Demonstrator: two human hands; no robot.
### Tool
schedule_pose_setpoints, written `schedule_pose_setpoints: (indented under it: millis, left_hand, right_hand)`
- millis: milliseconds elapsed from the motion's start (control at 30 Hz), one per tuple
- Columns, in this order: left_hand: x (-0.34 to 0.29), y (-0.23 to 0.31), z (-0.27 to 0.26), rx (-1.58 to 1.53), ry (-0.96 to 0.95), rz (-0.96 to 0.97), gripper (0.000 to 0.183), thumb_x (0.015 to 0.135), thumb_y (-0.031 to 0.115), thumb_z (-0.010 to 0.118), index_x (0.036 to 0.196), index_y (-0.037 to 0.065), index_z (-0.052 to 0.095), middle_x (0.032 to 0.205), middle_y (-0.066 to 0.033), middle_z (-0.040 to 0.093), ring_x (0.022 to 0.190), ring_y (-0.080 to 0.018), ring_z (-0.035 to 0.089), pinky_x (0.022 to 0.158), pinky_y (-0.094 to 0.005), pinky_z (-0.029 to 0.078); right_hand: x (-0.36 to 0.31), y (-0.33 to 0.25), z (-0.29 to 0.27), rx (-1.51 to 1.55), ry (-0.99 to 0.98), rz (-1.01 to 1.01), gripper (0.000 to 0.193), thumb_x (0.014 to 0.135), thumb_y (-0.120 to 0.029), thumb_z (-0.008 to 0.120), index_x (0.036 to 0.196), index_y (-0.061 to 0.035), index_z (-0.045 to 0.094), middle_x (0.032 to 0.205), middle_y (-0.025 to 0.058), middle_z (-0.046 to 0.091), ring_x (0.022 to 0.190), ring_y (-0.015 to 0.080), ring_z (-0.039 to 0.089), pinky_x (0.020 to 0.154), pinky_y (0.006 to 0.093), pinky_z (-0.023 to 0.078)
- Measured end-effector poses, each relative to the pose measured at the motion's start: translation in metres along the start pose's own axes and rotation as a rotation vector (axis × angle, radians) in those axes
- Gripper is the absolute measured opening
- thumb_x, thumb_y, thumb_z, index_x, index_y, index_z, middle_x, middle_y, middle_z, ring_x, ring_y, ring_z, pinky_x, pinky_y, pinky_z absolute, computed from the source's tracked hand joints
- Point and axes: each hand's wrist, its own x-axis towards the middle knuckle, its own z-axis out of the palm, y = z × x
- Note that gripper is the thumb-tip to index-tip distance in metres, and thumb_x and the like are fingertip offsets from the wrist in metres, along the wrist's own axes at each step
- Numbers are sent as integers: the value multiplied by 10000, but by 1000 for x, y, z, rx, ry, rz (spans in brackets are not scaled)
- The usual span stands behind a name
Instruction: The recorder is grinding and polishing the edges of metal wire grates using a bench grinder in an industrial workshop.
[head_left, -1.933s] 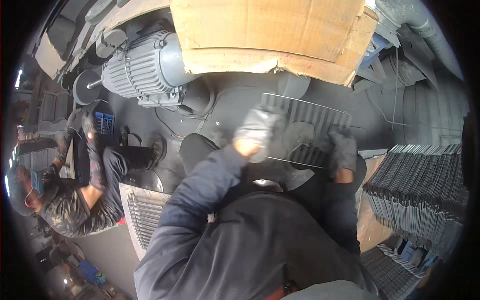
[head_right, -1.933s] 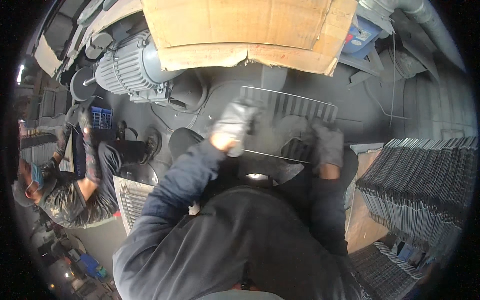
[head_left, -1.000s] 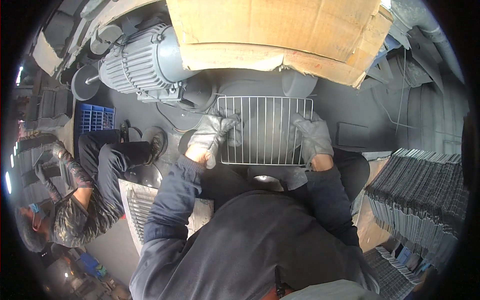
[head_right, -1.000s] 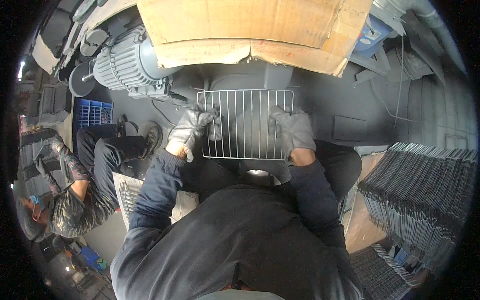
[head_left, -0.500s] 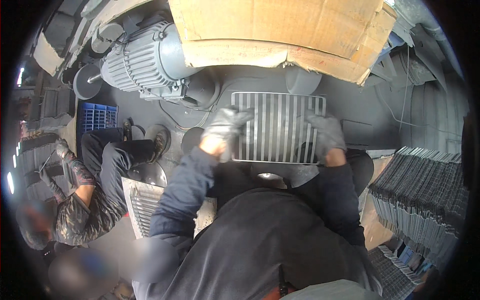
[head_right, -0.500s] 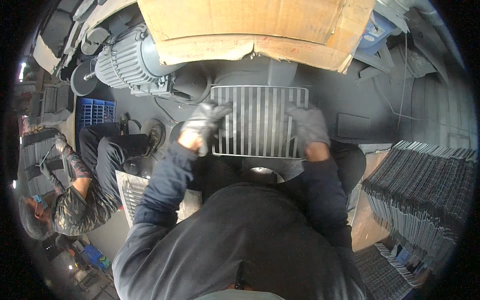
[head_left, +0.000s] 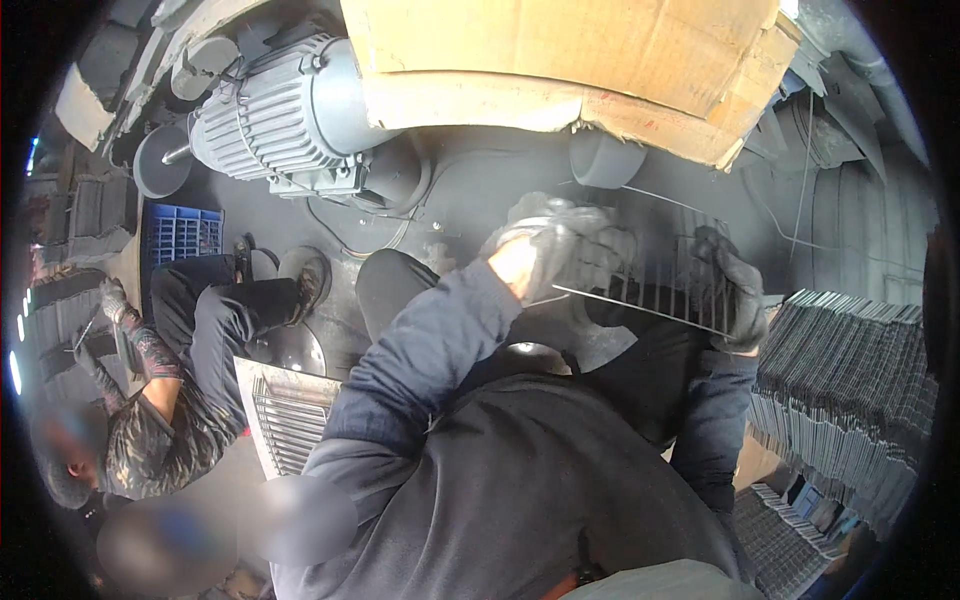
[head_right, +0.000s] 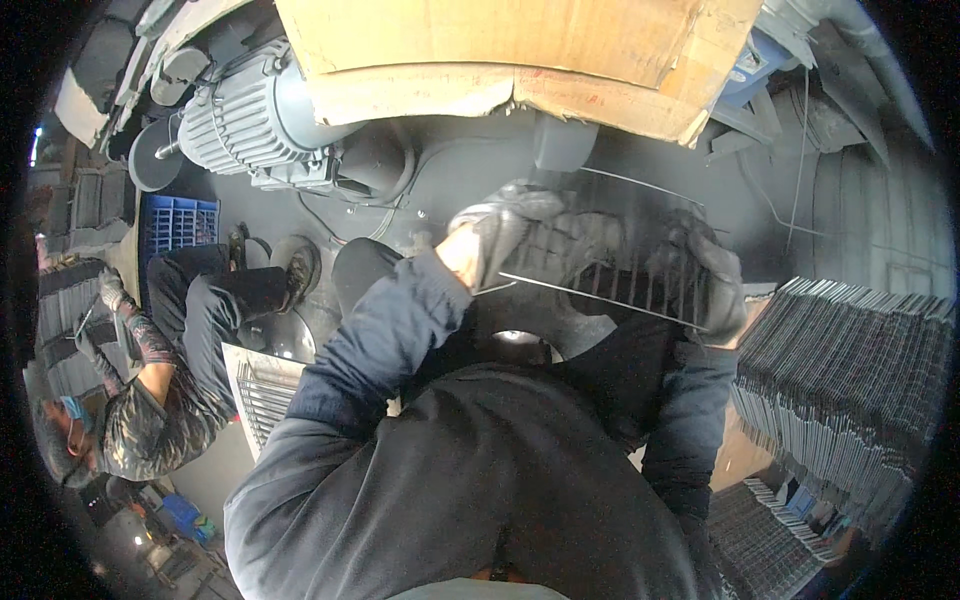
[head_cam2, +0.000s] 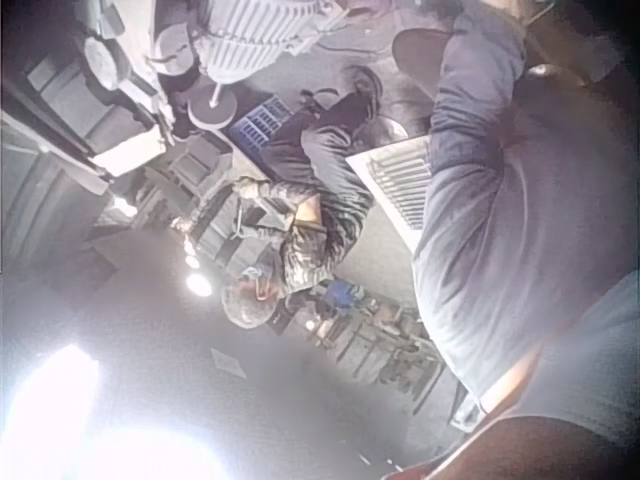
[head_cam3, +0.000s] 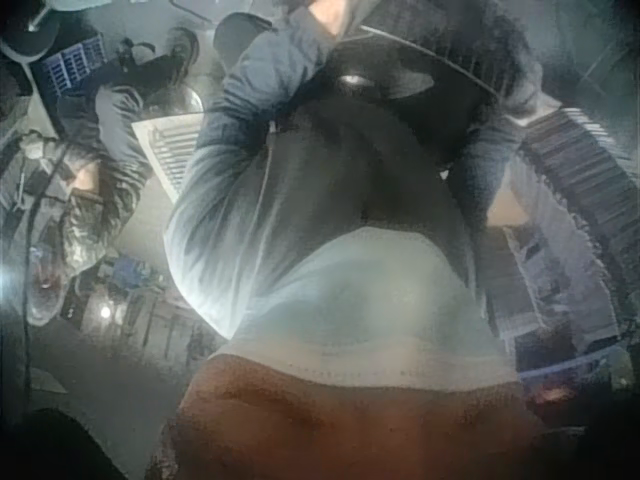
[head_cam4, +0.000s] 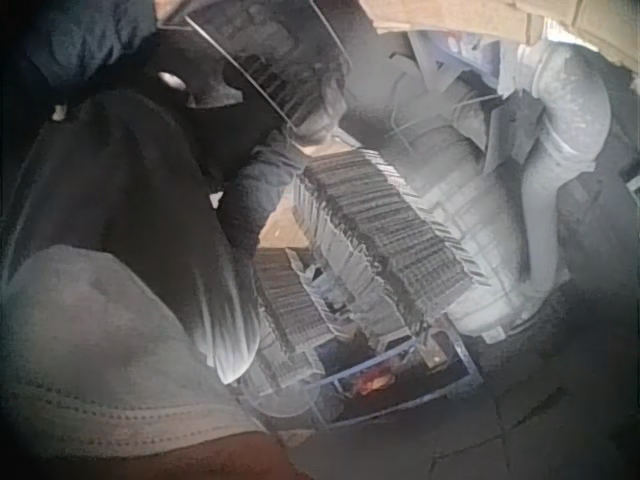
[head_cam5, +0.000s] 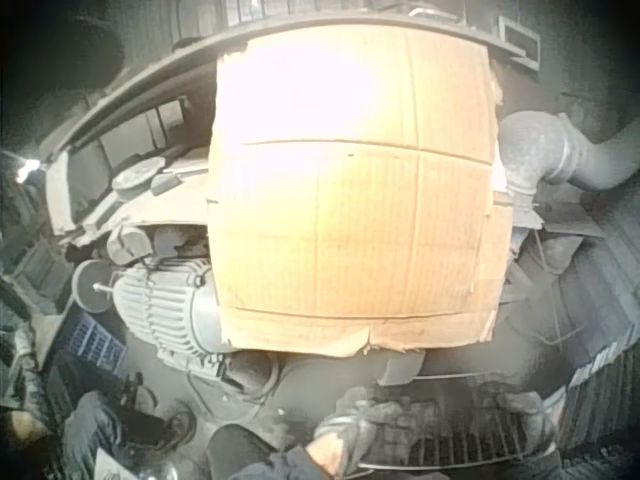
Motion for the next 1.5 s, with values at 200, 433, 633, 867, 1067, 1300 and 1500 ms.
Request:
schedule_pose_setpoints:
  millis: [200, 433, 633, 867, 1067, 1300, 1500]
  left_hand:
    - [-80, 23, -87, -139, 274, -21, 377, 1039, 187, 594, 1358, -13, 575, 1067, -156, 732, 841, -276, 719, 730, -412, 619]
    - [-20, 33, -36, 111, 30, -131, 342, 1043, 179, 588, 1351, 35, 631, 1093, -112, 756, 973, -271, 726, 863, -422, 615]
    - [10, 8, 98, 425, -280, -52, 231, 967, 96, 672, 1183, 36, 728, 1102, -113, 772, 1038, -221, 724, 901, -355, 600]
    - [-35, -18, 65, 1045, -300, 703, 237, 1014, 100, 647, 1240, 32, 660, 1238, -66, 733, 1108, -199, 703, 909, -325, 583]
    - [-85, -50, 28, 253, 131, 627, 465, 851, -25, 838, 1270, 20, 640, 1231, -130, 728, 1159, -216, 689, 970, -362, 586]
    - [-117, -45, 19, 458, 342, 686, 482, 846, 55, 885, 1269, 5, 660, 1197, -123, 734, 1110, -202, 700, 978, -336, 572]
    - [-120, -55, 23, 335, 320, 715, 485, 870, 60, 862, 1297, -10, 642, 1235, -129, 715, 1115, -195, 697, 990, -339, 574]
  right_hand:
    - [58, 66, 64, -346, -293, 144, 407, 1017, -197, 597, 1351, 35, 610, 1060, 100, 704, 905, 201, 679, 779, 327, 561]
    - [35, 28, 24, -127, -17, 51, 418, 1007, -176, 588, 1355, 57, 588, 1114, 146, 705, 912, 239, 695, 785, 368, 572]
    - [-125, -66, -67, -496, 374, -399, 449, 1004, -208, 624, 1384, 29, 611, 1205, 140, 724, 977, 216, 745, 753, 301, 607]
    - [-164, -14, -53, -686, 264, -524, 199, 990, -36, 643, 1174, 0, 710, 1176, 88, 733, 1073, 183, 698, 967, 306, 541]
    - [-135, 28, -2, -862, 157, -667, 287, 953, -45, 729, 1236, 6, 727, 1114, 77, 749, 1022, 180, 704, 913, 326, 568]
    - [-120, 45, 14, -637, -31, -621, 303, 967, -85, 740, 1254, 9, 716, 1153, 111, 764, 1072, 205, 727, 935, 337, 577]
    - [-125, 50, 12, -593, -12, -636, 342, 940, -69, 764, 1266, 15, 701, 1206, 136, 757, 1129, 243, 725, 1000, 362, 571]
